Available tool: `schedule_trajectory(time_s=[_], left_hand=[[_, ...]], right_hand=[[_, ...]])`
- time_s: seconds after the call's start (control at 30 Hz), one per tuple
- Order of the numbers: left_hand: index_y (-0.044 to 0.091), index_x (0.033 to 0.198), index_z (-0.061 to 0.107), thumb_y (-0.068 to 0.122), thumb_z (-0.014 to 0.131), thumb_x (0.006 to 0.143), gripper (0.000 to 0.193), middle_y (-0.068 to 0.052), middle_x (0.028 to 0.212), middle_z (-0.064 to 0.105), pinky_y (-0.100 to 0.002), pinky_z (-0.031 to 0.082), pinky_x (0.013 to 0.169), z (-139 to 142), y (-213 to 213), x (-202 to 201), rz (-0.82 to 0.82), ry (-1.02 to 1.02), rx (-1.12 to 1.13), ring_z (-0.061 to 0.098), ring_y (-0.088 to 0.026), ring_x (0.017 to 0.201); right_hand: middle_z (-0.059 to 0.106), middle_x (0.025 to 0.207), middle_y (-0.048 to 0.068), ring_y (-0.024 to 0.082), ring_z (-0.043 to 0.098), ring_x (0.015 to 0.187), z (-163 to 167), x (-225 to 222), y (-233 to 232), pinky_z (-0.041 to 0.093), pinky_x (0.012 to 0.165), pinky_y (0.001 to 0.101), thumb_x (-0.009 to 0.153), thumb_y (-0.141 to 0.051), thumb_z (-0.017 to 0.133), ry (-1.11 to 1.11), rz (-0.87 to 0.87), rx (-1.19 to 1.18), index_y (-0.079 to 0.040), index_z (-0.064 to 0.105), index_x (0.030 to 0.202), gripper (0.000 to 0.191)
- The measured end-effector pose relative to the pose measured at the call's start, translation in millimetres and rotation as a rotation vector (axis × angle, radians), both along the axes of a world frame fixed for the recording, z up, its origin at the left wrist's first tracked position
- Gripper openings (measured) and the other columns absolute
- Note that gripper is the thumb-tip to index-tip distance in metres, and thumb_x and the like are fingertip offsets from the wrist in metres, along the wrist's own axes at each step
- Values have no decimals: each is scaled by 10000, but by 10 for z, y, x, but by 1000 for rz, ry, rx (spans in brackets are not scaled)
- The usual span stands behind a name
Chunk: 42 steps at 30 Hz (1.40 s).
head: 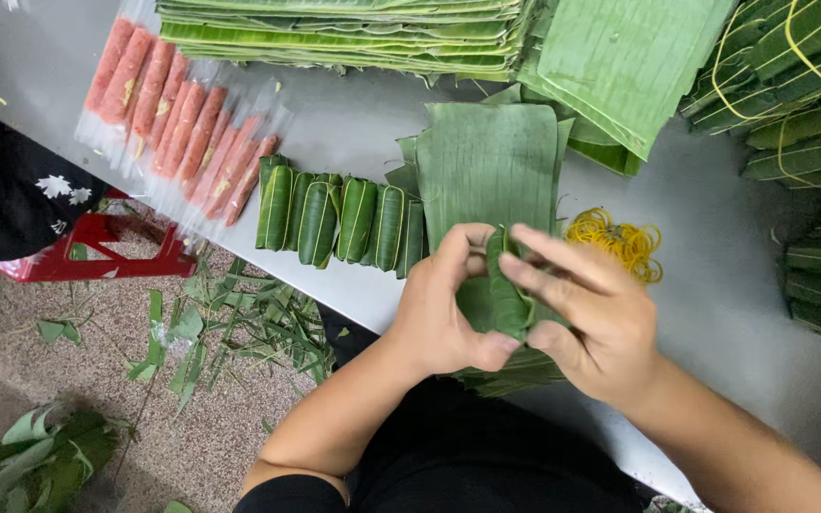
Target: The person wraps meat rolls in banana leaves. They fold a cut banana leaf piece around a meat roll, roll it into a cylinder, secure it with a yellow rubber band, and place the finished wrapped roll in a row on the table, repeating the cycle for successive rolls.
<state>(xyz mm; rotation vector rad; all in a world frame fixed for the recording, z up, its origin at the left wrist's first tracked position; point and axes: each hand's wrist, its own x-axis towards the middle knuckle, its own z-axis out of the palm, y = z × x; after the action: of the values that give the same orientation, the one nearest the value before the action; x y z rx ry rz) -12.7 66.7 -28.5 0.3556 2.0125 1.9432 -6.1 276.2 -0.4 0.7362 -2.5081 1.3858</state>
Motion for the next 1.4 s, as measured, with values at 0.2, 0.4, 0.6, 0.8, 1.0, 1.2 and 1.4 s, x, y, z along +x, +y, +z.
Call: schedule_trajectory(time_s=[0.2,0.4,0.6,0.8,1.0,1.2,1.4], left_hand=[[27,1455,432,303,899,780,866,-105,1295,640,-347,534,1078,-168,-52,-1,-175,-353,299,639,-191,1227],[5,1451,463,419,933,796,906,-80,1292,592,-362,502,1069,-457,-27,31,-371,-639,639,575,-187,1255],[-46,1442,520,501,847,872,855,-90,1303,634,-317,492,1102,-488,29,192,-376,-715,651,592,-154,1227],[66,1493,387,359,877,739,946,-86,1201,667,-364,534,932,-34,-115,55,-258,-339,138,668,-156,991],[71,1458,500,304,908,625,956,-10,850,664,-552,393,1150,282,-129,33,-418,668,-544,652,-235,886],[39,1568,442,309,898,692,1024,-11,1005,692,-611,339,1227,145,-105,132,-390,790,-561,642,-239,1056],[31,1473,441,361,912,604,1043,-65,1166,683,-662,242,1238,19,42,217,-317,625,-371,633,-291,1209]], right_hand=[[686,1202,138,328,653,1166,-9,-59,-63,441,1098,535,936,-308,701,256,167,48,-20,652,1181,381],[732,1166,45,258,694,1142,13,-8,-52,493,1100,496,949,-158,736,41,259,-174,-84,663,1128,206],[731,1122,45,293,667,1106,62,-45,-66,458,1023,492,871,-327,794,305,145,52,-137,692,1147,351],[628,1286,161,341,607,1208,-96,123,64,454,1054,456,961,-320,685,-29,76,-74,-23,582,1242,422],[726,1151,149,199,685,1057,-559,363,224,547,942,356,1015,-140,587,-1035,-19,-707,12,663,1221,267],[729,1103,126,197,681,1022,-800,523,339,534,897,354,1019,-65,619,-1133,-46,-999,33,646,1193,202],[749,1119,97,172,678,1036,-598,535,322,534,926,318,1006,-168,634,-906,-124,-512,30,711,1141,251]])
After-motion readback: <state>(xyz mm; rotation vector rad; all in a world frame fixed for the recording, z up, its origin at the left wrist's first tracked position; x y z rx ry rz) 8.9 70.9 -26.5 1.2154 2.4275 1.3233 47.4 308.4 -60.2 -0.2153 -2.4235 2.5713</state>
